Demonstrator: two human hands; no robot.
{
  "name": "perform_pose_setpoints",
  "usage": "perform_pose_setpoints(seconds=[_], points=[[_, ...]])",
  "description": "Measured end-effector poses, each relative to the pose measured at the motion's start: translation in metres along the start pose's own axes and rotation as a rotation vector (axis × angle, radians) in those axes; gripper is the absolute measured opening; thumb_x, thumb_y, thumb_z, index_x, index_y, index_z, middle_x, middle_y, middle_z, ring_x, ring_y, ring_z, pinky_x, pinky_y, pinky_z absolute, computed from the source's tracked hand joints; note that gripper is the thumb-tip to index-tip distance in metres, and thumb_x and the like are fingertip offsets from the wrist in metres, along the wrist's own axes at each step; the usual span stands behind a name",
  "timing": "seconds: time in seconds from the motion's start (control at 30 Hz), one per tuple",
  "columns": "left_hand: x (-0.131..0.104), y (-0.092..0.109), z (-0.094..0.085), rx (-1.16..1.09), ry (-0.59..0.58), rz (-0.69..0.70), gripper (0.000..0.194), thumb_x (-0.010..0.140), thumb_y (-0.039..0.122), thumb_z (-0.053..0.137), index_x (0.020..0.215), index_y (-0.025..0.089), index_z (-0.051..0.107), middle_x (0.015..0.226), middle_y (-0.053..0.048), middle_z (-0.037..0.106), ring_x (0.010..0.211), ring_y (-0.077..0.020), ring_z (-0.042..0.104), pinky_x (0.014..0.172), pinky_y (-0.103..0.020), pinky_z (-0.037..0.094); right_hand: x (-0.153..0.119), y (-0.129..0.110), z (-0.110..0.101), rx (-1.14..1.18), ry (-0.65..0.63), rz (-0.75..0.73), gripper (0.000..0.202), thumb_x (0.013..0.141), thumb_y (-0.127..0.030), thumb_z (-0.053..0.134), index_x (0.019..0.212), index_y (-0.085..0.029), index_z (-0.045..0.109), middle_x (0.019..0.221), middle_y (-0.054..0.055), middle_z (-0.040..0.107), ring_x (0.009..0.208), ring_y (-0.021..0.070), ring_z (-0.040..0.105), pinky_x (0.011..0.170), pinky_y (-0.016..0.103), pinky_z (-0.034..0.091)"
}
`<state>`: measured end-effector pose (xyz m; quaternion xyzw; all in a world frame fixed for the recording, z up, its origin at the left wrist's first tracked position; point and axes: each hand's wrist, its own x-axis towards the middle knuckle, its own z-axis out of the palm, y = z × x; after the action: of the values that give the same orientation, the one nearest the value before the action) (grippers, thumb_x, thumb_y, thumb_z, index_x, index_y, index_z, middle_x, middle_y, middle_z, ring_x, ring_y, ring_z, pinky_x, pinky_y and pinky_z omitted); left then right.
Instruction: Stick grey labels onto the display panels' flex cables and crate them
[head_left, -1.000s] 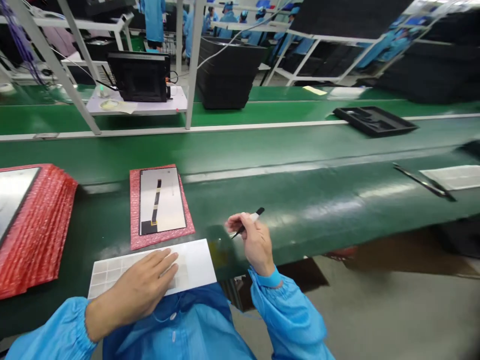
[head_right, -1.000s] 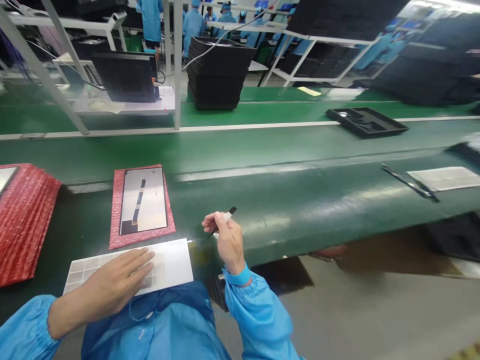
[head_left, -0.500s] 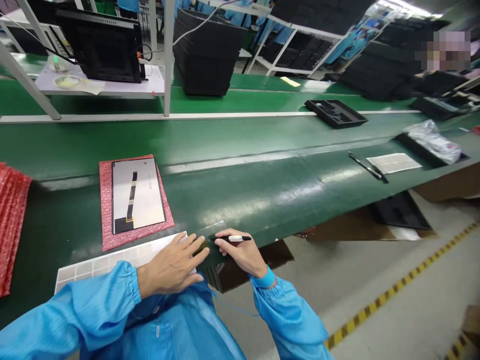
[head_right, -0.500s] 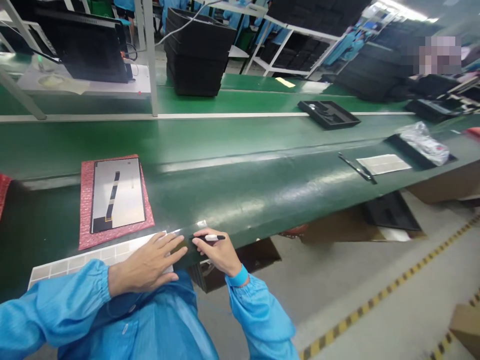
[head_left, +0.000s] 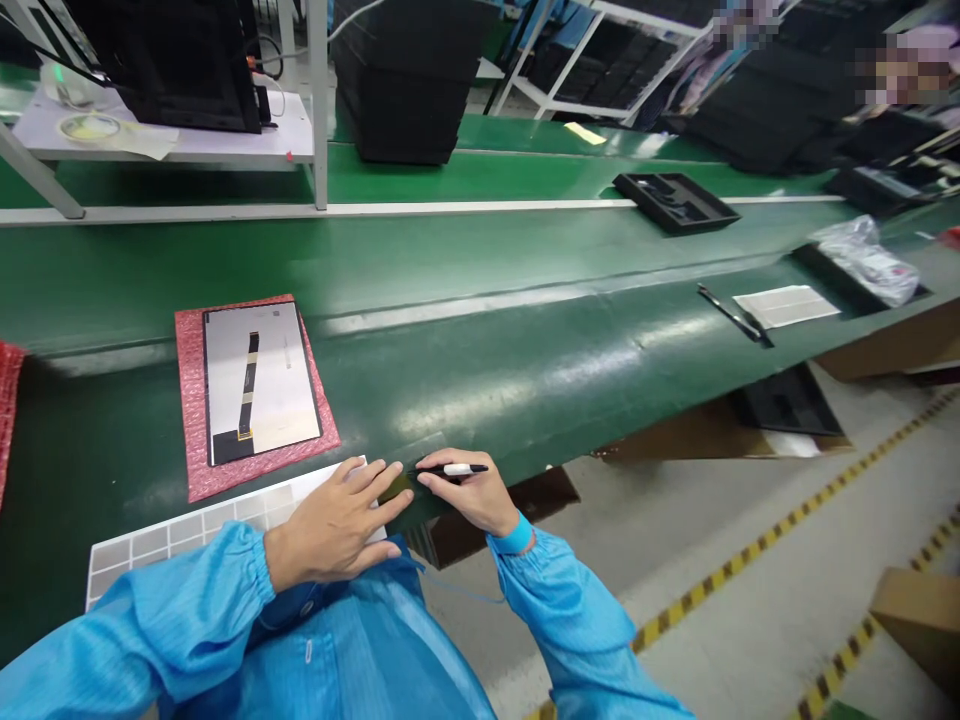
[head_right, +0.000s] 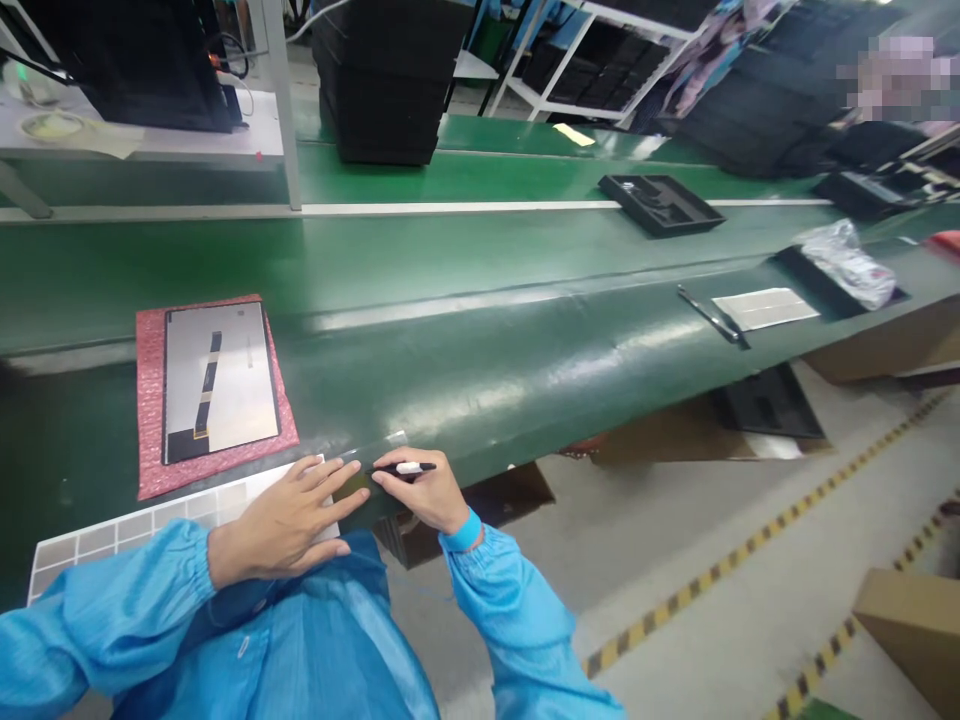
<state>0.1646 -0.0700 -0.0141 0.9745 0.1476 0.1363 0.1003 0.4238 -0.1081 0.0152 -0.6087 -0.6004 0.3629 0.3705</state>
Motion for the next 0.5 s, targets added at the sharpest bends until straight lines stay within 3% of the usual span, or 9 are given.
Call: perform_pose_setpoints(seconds=[0.5], points=[[0.0011, -0.0001, 0.0013, -0.039, 0.007, -0.008, 0.061, 0.106, 0.058, 0.039, 0.153, 0.02, 0.048, 0.161, -0.018, 0.045, 0.14, -0.0354, 0.049, 0.115, -0.053, 0.03, 0.0008, 0.0004, -0.0023, -0.032, -0.047, 0.059, 0.013, 0.083, -0.032, 0.079, 0.088, -0.02, 0.082, 0.086, 0.006, 0.081, 0.074, 0.0184, 0.073, 0.067, 0.028, 0.056]])
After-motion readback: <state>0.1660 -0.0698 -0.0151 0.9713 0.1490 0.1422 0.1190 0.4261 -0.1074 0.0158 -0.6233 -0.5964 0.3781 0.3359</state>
